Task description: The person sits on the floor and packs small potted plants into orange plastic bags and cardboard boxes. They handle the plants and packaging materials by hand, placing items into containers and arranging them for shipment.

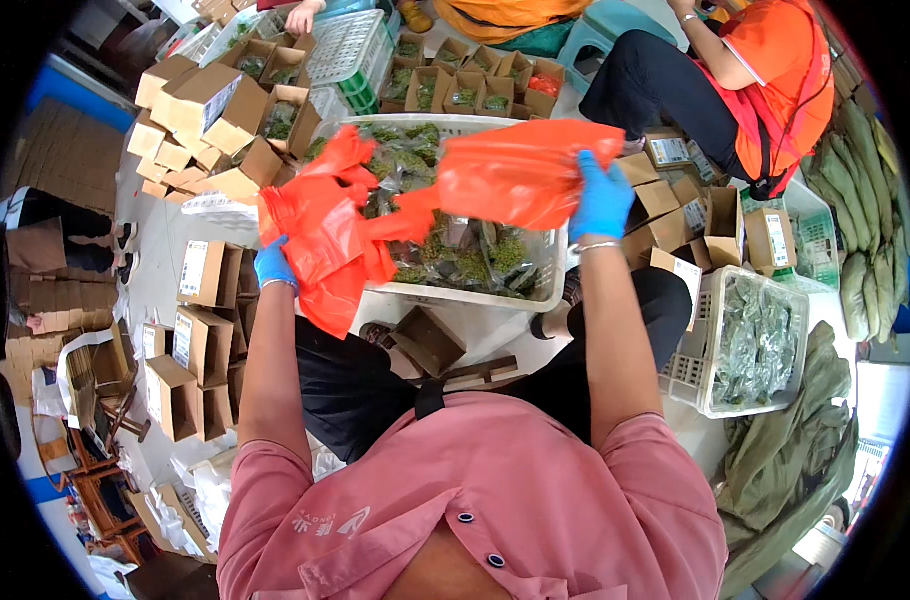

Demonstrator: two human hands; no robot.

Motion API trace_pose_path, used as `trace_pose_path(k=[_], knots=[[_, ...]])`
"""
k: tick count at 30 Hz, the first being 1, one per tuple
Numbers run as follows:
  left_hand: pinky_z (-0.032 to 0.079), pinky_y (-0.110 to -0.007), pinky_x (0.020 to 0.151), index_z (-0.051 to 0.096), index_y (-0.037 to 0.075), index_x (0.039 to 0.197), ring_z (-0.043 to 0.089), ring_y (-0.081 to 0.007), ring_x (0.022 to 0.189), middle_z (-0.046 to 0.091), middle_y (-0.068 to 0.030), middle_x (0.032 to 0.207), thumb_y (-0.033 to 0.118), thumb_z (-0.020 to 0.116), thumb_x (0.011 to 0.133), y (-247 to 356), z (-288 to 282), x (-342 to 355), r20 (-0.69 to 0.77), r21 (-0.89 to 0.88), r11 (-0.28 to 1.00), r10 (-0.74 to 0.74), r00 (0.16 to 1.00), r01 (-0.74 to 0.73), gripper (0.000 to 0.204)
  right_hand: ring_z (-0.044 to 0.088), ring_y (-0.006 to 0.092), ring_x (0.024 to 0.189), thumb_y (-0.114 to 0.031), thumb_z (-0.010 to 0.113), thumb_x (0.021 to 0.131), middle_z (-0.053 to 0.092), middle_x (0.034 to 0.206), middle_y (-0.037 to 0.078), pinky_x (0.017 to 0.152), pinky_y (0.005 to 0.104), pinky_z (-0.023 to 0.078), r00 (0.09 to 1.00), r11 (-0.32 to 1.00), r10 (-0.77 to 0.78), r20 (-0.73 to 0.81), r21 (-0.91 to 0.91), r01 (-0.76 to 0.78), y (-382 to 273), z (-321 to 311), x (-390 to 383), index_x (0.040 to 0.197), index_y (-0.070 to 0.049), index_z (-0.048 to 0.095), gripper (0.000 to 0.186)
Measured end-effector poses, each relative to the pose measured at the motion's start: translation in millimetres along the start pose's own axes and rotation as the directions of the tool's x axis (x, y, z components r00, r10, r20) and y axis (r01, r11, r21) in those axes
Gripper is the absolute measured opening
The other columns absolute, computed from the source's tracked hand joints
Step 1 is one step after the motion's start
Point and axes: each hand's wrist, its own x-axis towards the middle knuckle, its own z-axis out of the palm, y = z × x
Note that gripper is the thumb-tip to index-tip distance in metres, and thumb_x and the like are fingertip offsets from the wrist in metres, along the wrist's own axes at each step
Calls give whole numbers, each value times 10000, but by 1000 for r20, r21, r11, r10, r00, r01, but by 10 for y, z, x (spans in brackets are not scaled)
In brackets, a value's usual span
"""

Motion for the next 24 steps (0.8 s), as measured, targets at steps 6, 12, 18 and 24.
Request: trace_pose_path(k=[6,12,18,24], knots=[[439,-362,950,404,-69,1311,556,-288,1067,542,-158,1233,118,758,731,-28,22,-136,96,316,913,239,966,-257,704,600,112,812,-100,660,849,646,920,42,716,264,484,991,980,-127,47,-151,133,-223,-82,-74,1000,31,630,202],[314,-356,1067,222,5,1439,362,-264,1294,271,-155,1465,51,777,648,228,526,-1835,530,226,855,294,796,-466,967,596,317,886,-39,592,751,613,998,146,732,390,510,540,404,-207,816,-432,806,-25,538,-1162,1044,-47,600,293],[468,-356,896,561,-1,1158,583,-210,996,599,-87,1108,160,602,880,-219,504,-2057,315,-83,959,-234,920,273,325,575,330,962,-182,599,821,554,1168,174,788,403,489,286,625,199,937,-346,700,401,619,-2033,1311,-35,436,537],[460,-379,940,507,-1,1242,549,-224,1109,568,-87,1197,213,546,932,17,295,-2034,315,-187,979,-17,949,80,379,626,298,857,-120,621,832,649,959,145,758,366,503,740,689,-122,661,-481,543,243,372,-1618,1068,-48,636,248]])
